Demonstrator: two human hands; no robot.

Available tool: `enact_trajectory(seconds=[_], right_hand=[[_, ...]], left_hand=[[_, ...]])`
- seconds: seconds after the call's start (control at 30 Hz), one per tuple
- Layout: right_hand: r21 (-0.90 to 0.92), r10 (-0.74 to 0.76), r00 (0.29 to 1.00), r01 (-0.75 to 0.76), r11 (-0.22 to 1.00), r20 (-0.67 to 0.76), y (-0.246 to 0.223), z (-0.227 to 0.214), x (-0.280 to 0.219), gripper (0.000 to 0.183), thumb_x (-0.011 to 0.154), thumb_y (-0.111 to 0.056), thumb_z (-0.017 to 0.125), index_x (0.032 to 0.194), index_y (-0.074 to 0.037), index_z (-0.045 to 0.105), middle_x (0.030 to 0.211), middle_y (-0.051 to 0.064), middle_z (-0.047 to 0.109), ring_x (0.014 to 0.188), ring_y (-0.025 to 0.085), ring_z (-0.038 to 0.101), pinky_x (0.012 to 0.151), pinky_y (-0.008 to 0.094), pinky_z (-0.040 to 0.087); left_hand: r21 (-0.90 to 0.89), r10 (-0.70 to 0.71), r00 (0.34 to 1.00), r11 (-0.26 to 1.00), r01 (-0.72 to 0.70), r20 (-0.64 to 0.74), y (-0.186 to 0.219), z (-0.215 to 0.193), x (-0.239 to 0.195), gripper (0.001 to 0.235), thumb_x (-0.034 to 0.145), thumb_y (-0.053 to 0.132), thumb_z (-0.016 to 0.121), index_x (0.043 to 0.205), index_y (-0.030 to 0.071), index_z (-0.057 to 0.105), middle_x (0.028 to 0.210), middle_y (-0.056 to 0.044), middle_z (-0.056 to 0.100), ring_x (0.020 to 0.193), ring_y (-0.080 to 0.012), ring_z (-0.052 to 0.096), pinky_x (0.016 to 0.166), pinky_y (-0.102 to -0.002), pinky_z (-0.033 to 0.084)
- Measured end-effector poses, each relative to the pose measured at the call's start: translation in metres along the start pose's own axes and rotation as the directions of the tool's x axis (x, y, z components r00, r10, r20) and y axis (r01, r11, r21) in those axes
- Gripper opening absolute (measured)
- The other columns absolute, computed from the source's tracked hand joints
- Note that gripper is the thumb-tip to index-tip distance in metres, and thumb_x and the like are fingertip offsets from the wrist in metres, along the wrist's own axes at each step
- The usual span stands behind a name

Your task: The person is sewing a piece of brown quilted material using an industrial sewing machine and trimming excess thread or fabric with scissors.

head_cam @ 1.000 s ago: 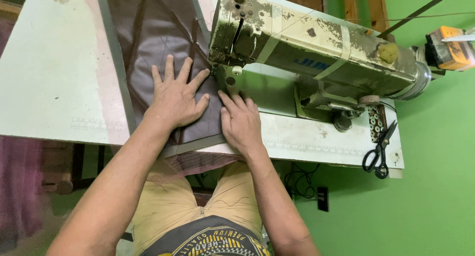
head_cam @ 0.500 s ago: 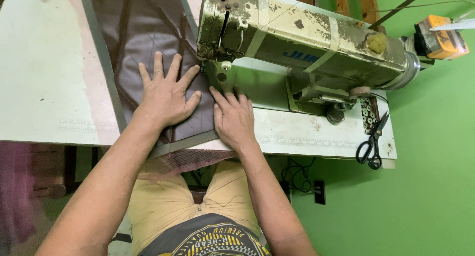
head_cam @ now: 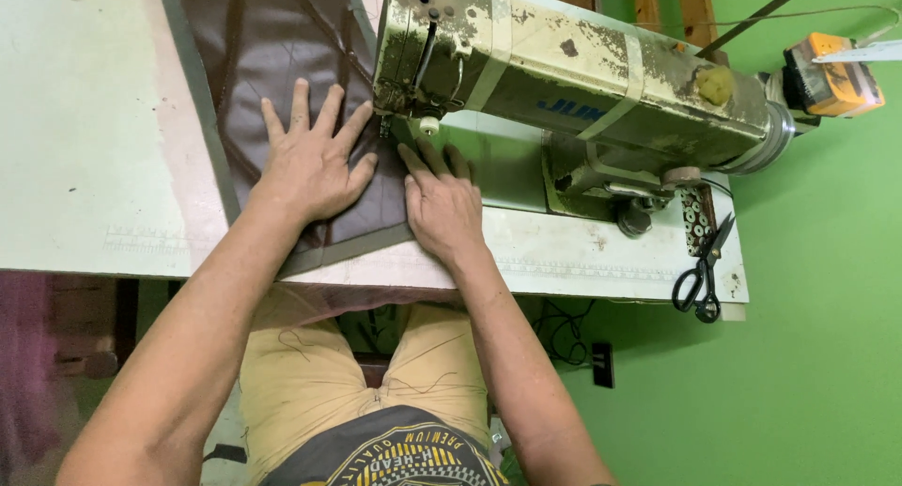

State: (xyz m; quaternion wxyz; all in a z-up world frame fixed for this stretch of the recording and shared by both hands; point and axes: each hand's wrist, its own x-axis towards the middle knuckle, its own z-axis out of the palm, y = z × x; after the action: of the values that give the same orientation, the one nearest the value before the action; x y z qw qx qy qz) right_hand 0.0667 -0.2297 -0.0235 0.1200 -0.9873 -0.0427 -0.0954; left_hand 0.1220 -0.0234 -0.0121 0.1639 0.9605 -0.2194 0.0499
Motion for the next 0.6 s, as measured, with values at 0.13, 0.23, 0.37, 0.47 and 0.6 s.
enact_trajectory(seconds=[0.13, 0.23, 0.37, 0.47, 0.6], right_hand=[[0.091, -0.005, 0.995, -0.004, 0.996, 0.097, -0.006, -0.014, 0.011, 0.048, 0.103, -0.038, 0.037, 0.145, -0.037, 0.058, 0.148, 0.008, 0.061, 0.142, 0.049, 0.045, 0.111, 0.063, 0.04], [0.06, 0.014, 0.995, -0.02, 0.998, 0.097, 0.013, 0.02, 0.019, 0.049, 0.097, -0.044, 0.039, 0.08, -0.013, 0.074, 0.07, 0.016, 0.07, 0.074, 0.039, 0.072, 0.065, 0.051, 0.058], [0.088, 0.023, 0.991, -0.035, 0.996, 0.134, -0.008, -0.011, 0.025, 0.039, 0.102, -0.039, 0.036, 0.128, -0.025, 0.061, 0.122, 0.014, 0.065, 0.125, 0.042, 0.049, 0.105, 0.058, 0.032], [0.075, 0.033, 0.992, -0.042, 0.996, 0.124, -0.007, -0.022, 0.031, 0.048, 0.103, -0.037, 0.038, 0.147, -0.029, 0.057, 0.141, 0.014, 0.065, 0.146, 0.044, 0.042, 0.12, 0.061, 0.025], [-0.019, -0.042, 0.999, 0.042, 0.999, 0.022, 0.0, -0.011, 0.042, 0.043, 0.102, -0.034, 0.047, 0.139, -0.023, 0.065, 0.126, 0.017, 0.072, 0.138, 0.044, 0.05, 0.113, 0.063, 0.038]], left_hand=[[-0.019, 0.033, 0.999, 0.999, -0.033, 0.019, 0.006, -0.013, -0.024, 0.063, 0.104, 0.043, 0.036, 0.16, 0.015, 0.043, 0.163, -0.021, 0.039, 0.154, -0.0495, 0.021, 0.115, -0.078, 0.009], [0.041, 0.026, 0.997, 0.999, -0.029, 0.066, -0.001, -0.014, -0.034, 0.067, 0.103, 0.047, 0.038, 0.161, 0.012, 0.04, 0.164, -0.018, 0.038, 0.155, -0.0433, 0.024, 0.12, -0.068, 0.018], [0.071, 0.049, 0.996, 0.996, -0.054, 0.076, -0.021, -0.01, -0.019, 0.074, 0.101, 0.056, 0.036, 0.162, 0.014, 0.037, 0.165, -0.013, 0.037, 0.155, -0.0389, 0.024, 0.122, -0.065, 0.017], [0.086, 0.059, 0.994, 0.994, -0.067, 0.095, -0.026, -0.007, -0.012, 0.078, 0.1, 0.059, 0.035, 0.163, 0.014, 0.035, 0.167, -0.013, 0.035, 0.156, -0.0381, 0.023, 0.123, -0.065, 0.016], [0.082, 0.037, 0.995, 0.996, -0.045, 0.094, -0.026, -0.009, -0.007, 0.085, 0.096, 0.066, 0.036, 0.163, 0.013, 0.034, 0.167, -0.013, 0.034, 0.157, -0.0375, 0.021, 0.123, -0.064, 0.013]])
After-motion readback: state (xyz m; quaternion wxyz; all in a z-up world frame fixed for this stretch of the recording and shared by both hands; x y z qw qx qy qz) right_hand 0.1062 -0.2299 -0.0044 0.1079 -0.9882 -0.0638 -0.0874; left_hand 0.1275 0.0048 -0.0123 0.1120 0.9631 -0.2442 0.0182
